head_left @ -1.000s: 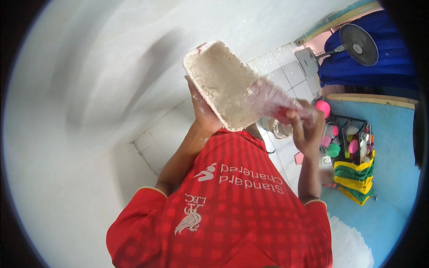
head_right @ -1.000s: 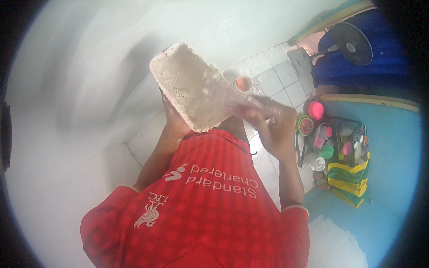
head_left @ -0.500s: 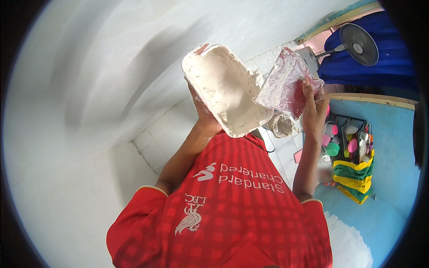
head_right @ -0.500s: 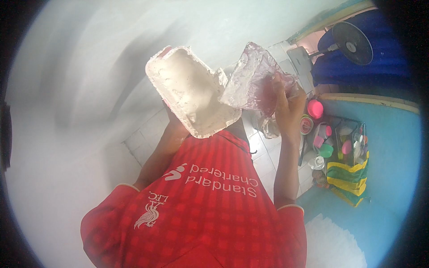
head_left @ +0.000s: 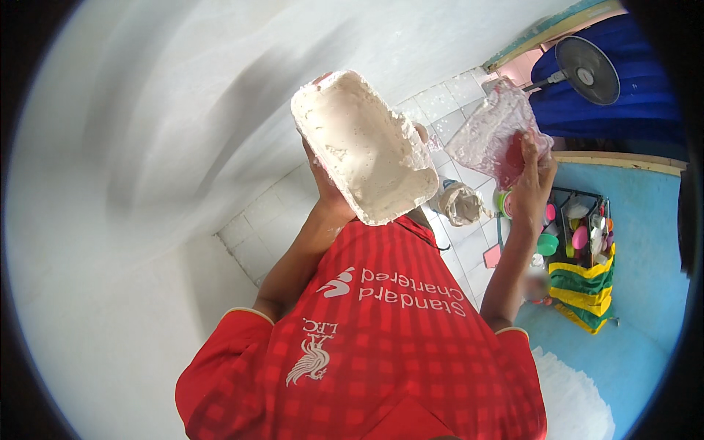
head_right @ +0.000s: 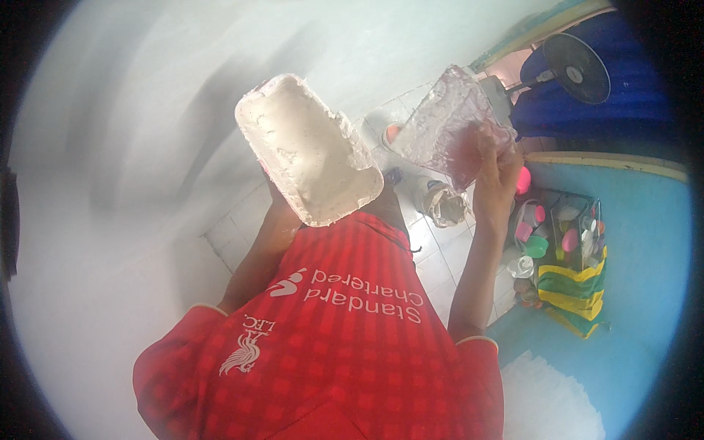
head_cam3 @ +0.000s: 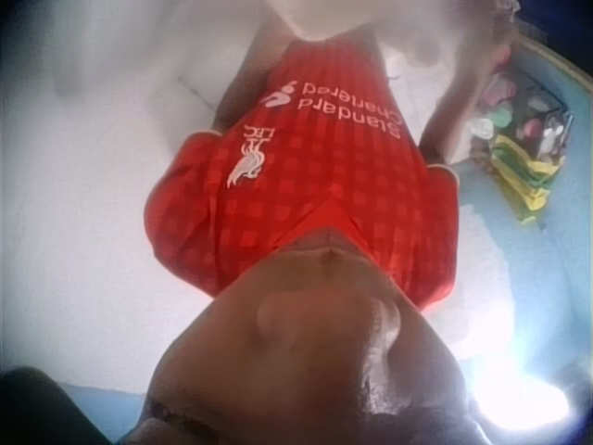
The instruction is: The person applies a white plaster-like substance to a ceiling using a trowel and a container. They repeatedly scoop material from a bucket, spread it on the ceiling, and smooth the surface. The camera is head-mounted and shows the hands and tools throughout.
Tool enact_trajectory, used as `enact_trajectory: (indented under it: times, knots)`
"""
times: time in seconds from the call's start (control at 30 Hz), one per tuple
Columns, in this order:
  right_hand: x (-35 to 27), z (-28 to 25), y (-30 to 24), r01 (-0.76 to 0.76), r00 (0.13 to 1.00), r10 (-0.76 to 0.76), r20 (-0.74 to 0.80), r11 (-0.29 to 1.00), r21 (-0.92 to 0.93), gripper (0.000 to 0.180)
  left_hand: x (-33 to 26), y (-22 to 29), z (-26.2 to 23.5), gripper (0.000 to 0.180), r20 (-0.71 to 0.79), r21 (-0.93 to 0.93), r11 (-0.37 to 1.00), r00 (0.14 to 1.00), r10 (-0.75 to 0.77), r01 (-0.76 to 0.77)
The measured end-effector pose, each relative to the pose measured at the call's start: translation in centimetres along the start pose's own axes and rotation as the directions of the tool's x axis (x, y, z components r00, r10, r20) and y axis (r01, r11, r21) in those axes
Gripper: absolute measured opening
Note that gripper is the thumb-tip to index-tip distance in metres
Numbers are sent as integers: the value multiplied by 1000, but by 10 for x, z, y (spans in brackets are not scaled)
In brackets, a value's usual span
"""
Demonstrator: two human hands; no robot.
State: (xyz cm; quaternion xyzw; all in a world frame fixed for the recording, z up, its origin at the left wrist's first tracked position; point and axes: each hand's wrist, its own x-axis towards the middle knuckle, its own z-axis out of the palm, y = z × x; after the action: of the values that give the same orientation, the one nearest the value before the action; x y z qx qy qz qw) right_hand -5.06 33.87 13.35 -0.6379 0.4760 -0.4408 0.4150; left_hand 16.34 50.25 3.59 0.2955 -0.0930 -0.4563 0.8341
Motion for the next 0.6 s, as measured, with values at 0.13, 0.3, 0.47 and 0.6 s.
enact_trajectory:
  times: [0.13,0.3,0.47,0.6]
  knots:
    - [-12,-20,-4,55,968,-60,243,998,28,29,-3,12,15,77,133,7,993,984,117,-119]
    - [-25,-18,-13,111,933,-140,332,988,105,20,-1,12,16,69,199,-344,939,978,59,13]
    - [-43,-3,-50,519,747,-450,489,855,-8,23,0,13,14,72,153,-278,957,987,-47,89]
    - [-47,5,-63,844,451,-701,553,536,-8,32,3,12,13,75,149,-181,981,988,-38,65]
